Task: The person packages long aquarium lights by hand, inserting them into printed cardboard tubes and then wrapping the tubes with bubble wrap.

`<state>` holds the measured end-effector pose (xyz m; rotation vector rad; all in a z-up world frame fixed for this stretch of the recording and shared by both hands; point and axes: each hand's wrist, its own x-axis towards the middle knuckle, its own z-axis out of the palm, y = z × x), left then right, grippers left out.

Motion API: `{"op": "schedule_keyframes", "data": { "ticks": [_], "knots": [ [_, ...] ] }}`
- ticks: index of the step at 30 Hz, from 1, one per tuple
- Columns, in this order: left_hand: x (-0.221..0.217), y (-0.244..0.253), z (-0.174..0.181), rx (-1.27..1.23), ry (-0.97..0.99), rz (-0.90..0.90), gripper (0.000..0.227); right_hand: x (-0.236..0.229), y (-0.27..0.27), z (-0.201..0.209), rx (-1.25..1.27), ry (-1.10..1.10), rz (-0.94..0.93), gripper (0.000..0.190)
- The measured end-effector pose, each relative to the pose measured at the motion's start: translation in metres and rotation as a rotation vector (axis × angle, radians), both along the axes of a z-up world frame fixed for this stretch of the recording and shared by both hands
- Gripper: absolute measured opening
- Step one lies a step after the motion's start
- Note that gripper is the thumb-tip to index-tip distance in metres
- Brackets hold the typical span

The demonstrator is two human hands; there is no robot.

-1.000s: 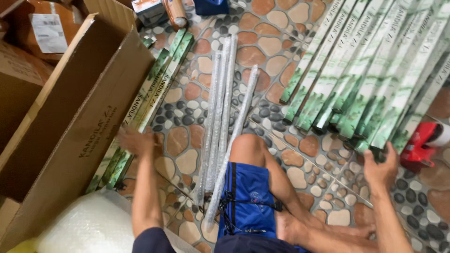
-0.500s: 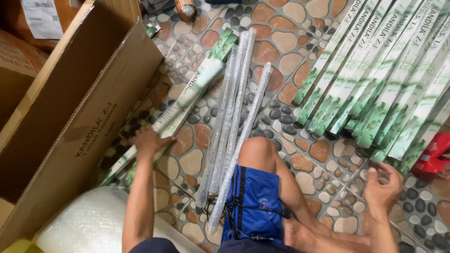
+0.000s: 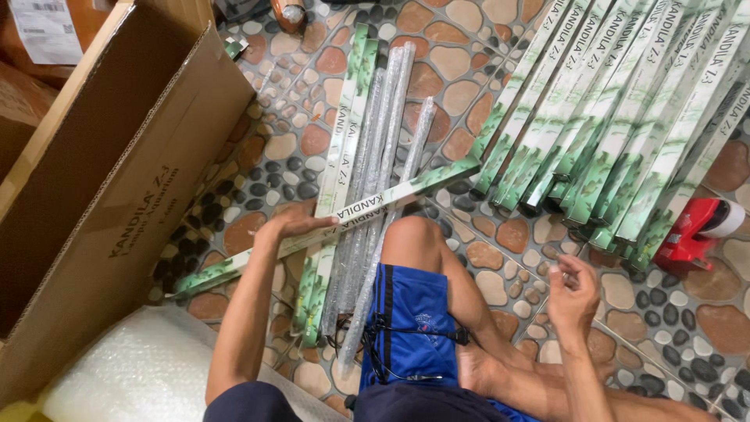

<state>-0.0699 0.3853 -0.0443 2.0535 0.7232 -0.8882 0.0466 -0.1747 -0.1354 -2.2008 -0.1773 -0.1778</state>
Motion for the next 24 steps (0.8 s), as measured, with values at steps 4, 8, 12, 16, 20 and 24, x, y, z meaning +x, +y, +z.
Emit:
{"op": "schedule_keyframes", "data": {
  "ticks": [4,8,12,16,20,24],
  "knots": [
    [-0.004,0.012,-0.036,0.027,-0.013,0.067,0.120,-0.019,-0.003,-0.022,0.020,0.099,-0.058,0.025],
    [-0.037,-0.018,-0.065,0.315,-0.331,0.112,0.093,-0.037,-0.016,-0.047,0.011,0.193,-0.085,0.025],
    [-0.113,-0.059,-0.111,0.780,-0.764,0.117,0.024,-0.055,-0.023,-0.041,0.072,0.240,-0.108,0.022],
    [-0.198,-0.137,-0.102,0.320,0.316,-0.177,0.041,-0.062,-0.040,-0.063,0.059,0.297,-0.127,0.018],
    [-0.320,-0.246,-0.207,0.188,0.382,-0.338,0.042,-0.069,-0.047,-0.072,0.219,0.278,-0.095,0.017],
    [-0.361,-0.313,-0.275,0.102,-0.029,-0.085,0.049,-0.076,-0.050,-0.074,0.312,0.289,-0.093,0.018]
  ]
}}
